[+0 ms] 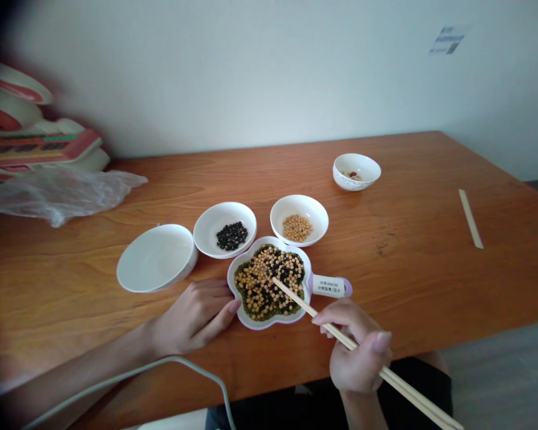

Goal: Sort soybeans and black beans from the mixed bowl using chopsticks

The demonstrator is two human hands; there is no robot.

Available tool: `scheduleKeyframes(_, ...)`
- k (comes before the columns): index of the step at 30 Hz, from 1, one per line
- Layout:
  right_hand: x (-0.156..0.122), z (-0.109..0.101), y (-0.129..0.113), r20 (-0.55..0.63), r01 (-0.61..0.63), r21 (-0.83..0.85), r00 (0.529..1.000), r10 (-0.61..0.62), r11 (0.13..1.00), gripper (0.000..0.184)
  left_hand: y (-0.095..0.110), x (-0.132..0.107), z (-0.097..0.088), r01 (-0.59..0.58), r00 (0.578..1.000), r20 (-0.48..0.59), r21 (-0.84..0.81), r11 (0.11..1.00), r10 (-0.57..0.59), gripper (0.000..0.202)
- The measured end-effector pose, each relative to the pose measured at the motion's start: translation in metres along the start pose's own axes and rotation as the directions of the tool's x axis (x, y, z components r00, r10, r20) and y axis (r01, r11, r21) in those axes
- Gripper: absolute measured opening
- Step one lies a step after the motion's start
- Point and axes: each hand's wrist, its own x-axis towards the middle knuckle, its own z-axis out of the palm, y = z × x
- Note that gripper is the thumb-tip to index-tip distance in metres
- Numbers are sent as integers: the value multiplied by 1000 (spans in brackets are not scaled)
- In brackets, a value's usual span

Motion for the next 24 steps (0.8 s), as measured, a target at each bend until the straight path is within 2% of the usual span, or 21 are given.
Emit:
scheduleKeyframes(7, 2, 3, -4, 153, 35, -44, 988, -28, 998, 90, 0, 1, 0, 8, 1000, -5, -12, 1000, -8, 44)
scheduleKeyframes(15, 5, 6, -7, 167, 2, -27, 986, 3, 1000, 91, 0, 1, -1, 0, 1000, -10, -16, 1000, -1, 43)
scheduleKeyframes(24, 5, 5, -3, 217, 34, -40, 976, -25, 999, 89, 0, 1, -2, 12, 1000, 14, -8, 1000, -12, 44)
